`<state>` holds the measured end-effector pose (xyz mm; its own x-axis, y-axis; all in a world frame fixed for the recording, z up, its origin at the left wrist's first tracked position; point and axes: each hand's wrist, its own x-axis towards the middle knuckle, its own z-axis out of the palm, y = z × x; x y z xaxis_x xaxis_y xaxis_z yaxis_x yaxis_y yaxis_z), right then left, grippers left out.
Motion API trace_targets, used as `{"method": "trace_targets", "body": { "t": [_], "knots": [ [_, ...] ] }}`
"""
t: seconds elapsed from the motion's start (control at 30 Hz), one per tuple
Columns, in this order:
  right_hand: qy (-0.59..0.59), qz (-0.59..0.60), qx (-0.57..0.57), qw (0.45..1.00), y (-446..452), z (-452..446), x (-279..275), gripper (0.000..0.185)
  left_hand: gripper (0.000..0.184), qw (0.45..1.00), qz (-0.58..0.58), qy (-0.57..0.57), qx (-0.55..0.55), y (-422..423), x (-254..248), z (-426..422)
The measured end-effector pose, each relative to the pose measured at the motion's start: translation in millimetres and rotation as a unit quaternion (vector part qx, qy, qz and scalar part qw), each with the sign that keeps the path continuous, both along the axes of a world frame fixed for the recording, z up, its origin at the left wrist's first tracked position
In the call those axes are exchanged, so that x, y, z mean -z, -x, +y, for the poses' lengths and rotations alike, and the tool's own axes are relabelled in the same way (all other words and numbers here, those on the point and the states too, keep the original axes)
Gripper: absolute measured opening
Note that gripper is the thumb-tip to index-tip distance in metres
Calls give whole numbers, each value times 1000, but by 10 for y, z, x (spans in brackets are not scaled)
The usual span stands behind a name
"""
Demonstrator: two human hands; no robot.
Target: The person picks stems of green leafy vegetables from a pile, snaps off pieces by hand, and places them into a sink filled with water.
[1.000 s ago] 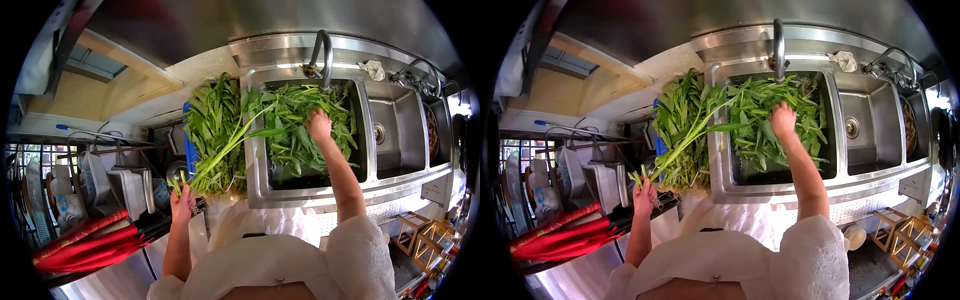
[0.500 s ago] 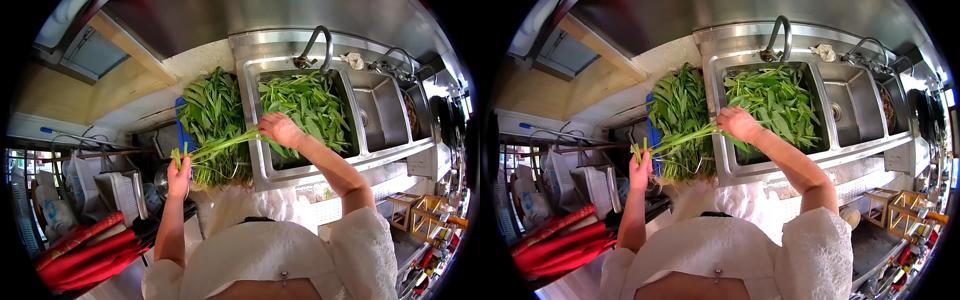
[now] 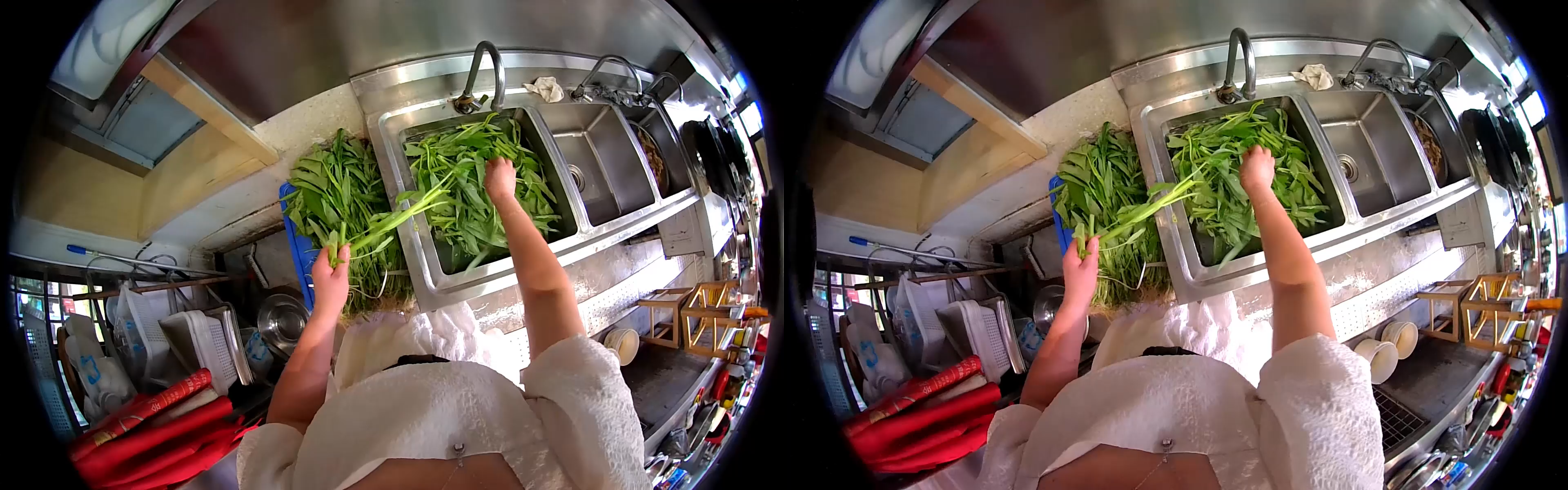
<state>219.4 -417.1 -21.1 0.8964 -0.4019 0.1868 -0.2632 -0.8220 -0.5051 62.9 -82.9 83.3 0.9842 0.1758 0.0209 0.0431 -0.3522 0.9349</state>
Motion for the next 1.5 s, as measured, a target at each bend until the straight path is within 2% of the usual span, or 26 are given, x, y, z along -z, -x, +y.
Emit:
{"method": "trace_targets", "body": {
  "t": [0.03, 0.1, 0.17, 0.27, 0.43, 0.5, 0.57, 0.63, 0.67, 0.7, 0.73, 0.77, 0.8, 0.83, 0.93, 1.0, 1.03, 1.1, 1.13, 1.23, 1.27, 1.3, 1.37, 1.4, 1.43, 1.5],
  "knots": [
    [-1, 0, 2, 1000, 6, 11, 5, 16, 23, 1000, 0, -1, 2, -11, 13, 10],
    [20, -247, -224, 943, 180, 284, -458, 13, 22, 1000, 13, -21, 8, -26, 9, -7],
    [46, -193, -468, 861, 389, 478, -678, 12, 21, 999, 16, -28, 9, -66, 68, 10],
    [54, -109, -500, 857, 619, 602, -755, 11, 22, 999, 18, -36, 6, -137, 47, -7],
    [-70, -18, -478, 875, 614, 560, -485, 14, 22, 997, -43, -67, 19, -121, 25, -127],
    [-151, 3, -306, 940, 489, 484, -304, 14, 22, 997, -44, -64, 18, -64, -8, -269],
    [-284, 88, -65, 953, 241, 178, -249, 14, 22, 998, -32, -55, -6, -54, 11, -293],
    [48, 64, -31, 996, 147, -113, -181, 11, 22, 999, -25, -43, -10, -38, 65, -264],
    [46, 64, -33, 996, 167, -69, -208, 11, 22, 999, -20, -27, -11, -46, 100, -248],
    [60, -56, -150, 985, 215, 19, -339, 11, 22, 999, -21, -27, -14, -84, 149, -229],
    [72, -171, -263, 947, 313, 117, -454, 11, 21, 999, 31, 23, -13, -91, 211, -207],
    [74, -125, -360, 921, 442, 308, -672, 13, 21, 994, 83, 72, -14, -95, 246, -197],
    [164, -187, -488, 837, 541, 444, -835, 12, 13, 987, 96, 126, -9, -120, 253, -263],
    [127, -149, -511, 837, 628, 583, -664, 11, 13, 987, 97, 125, -12, -125, 195, -320],
    [50, -90, -510, 854, 736, 709, -701, 14, 12, 943, 193, 270, -20, -139, -1, -394],
    [-201, -100, -397, 890, 684, 771, -495, 18, 12, 929, 200, 312, -15, -165, -53, -495],
    [-202, -99, -397, 890, 670, 786, -412, 18, 12, 911, 211, 355, -9, -166, -57, -570],
    [-369, 50, -237, 897, 564, 818, -320, 24, 13, 902, 221, 371, -16, -251, -59, -730],
    [-341, 16, -205, 917, 498, 848, -251, 30, 14, 898, 229, 375, -22, -315, -49, -795],
    [-341, 113, 61, 931, 7, 436, 219, 36, 15, 900, 230, 369, -26, -322, -81, -813],
    [-179, -4, 12, 984, -100, 129, 446, 35, 16, 907, 218, 360, -22, -331, -100, -805],
    [-109, 60, 34, 992, -15, 108, 60, 30, 16, 907, 216, 360, -23, -346, -98, -777],
    [66, -58, -74, 993, 211, 218, -328, 19, 17, 908, 230, 348, -30, -295, -47, -727],
    [62, -151, -177, 971, 328, 330, -510, 15, 17, 908, 237, 344, -29, -293, -8, -712],
    [57, -242, -278, 928, 450, 472, -692, 15, 17, 907, 238, 346, -31, -294, -5, -724],
    [190, -273, -468, 819, 735, 726, -1080, 15, 17, 903, 269, 335, -9, -296, -18, -747]
  ]
}}
